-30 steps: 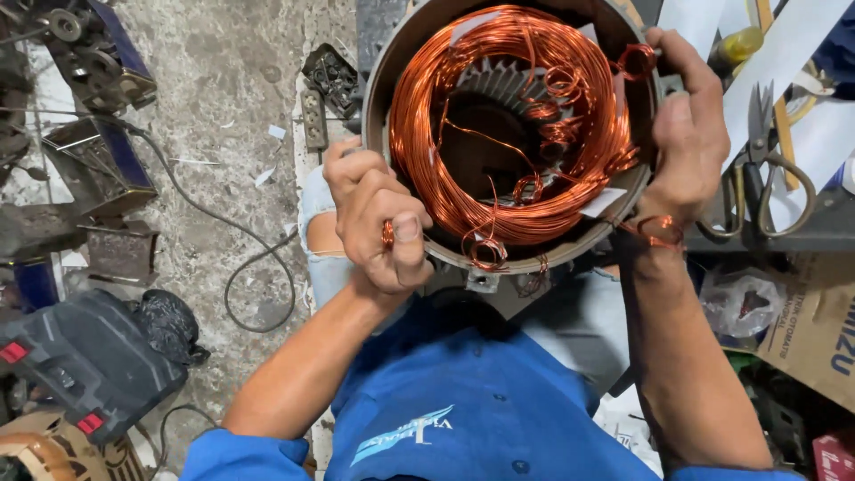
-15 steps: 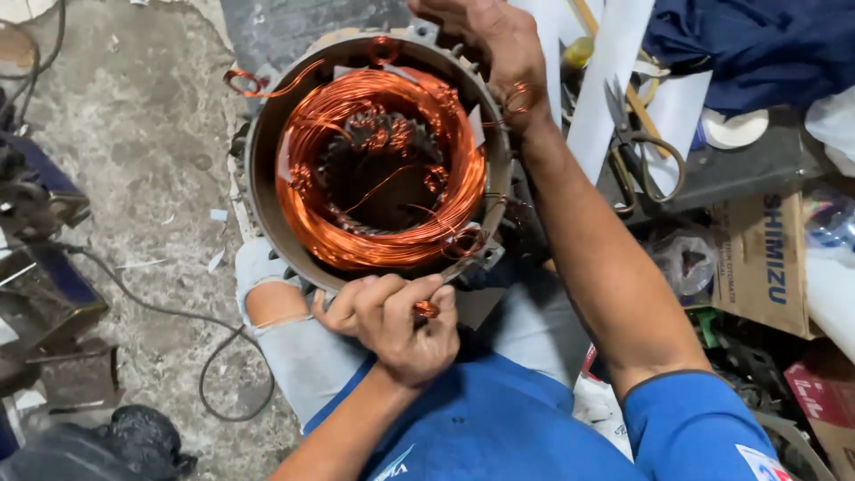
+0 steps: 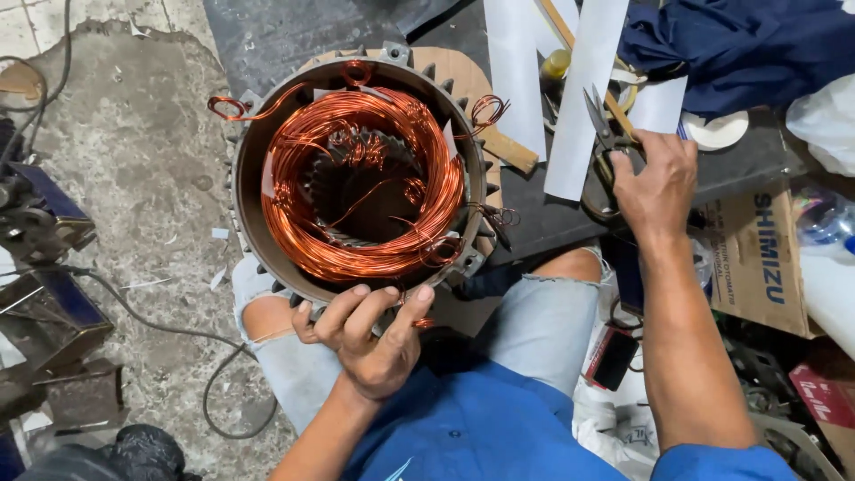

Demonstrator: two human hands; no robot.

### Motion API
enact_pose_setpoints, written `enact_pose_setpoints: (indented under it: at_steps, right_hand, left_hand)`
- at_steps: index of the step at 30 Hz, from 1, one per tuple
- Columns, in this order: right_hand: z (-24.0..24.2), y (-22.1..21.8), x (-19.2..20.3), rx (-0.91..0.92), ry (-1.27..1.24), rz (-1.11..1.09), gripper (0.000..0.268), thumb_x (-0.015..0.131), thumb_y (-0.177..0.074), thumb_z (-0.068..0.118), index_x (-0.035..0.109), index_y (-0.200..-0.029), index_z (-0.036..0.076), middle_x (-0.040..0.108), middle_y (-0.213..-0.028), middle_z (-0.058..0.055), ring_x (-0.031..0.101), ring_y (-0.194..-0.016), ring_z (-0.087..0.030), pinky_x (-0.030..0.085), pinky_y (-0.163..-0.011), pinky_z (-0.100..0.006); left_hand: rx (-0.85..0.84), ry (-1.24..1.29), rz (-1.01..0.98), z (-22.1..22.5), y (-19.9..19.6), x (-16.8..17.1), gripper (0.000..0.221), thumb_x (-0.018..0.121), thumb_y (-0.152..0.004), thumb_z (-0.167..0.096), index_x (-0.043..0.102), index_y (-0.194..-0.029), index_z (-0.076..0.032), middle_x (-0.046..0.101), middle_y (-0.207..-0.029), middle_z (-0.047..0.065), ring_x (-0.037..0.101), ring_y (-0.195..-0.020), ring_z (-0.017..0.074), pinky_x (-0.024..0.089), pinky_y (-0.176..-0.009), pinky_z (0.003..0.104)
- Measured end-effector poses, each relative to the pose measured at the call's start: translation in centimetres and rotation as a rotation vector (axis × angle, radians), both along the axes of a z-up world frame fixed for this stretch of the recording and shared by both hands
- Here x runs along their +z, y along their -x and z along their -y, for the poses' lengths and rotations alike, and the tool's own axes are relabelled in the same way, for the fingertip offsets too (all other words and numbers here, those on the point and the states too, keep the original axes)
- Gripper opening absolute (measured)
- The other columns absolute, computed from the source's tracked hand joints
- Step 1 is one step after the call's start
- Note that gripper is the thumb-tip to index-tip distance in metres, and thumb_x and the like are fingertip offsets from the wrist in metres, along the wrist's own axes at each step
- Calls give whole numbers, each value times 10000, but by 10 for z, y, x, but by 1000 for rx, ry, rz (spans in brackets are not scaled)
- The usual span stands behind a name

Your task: Securing copper coils into a motor stator using a wooden stick for compression and pliers for wire manipulation.

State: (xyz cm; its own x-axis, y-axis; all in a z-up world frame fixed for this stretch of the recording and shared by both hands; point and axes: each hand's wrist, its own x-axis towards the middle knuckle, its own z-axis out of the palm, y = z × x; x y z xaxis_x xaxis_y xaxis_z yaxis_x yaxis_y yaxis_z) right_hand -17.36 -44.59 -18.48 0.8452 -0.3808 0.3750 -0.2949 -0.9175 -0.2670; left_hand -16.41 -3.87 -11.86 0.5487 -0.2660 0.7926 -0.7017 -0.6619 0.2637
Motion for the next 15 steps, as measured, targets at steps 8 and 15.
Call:
enact_pose_setpoints:
  at_steps: [8,15]
  right_hand:
    - [-47,-51,12,266,77,218,274,643,-921,-56,777,-1160,-65,743,-1055,-229,630,-943,-415,494,-877,-481]
    - [-74,-102,-30,580,-75,-221,179,584,-966,-70,710,-1090,-46,682,-979,-217,619,-793,-388,516,-679,-470]
  left_hand:
    - [-200,-19,-114,-36,-13,38,268,571,-1036,-113,623,-1293,-56,768,-1147,76,767,-1069,284,318,-1114,419]
    - [-360,-96,-250,-46,-61,102,161,700,-1028,-83,687,-1178,-28,716,-1097,139,668,-1010,317,502,-857,426]
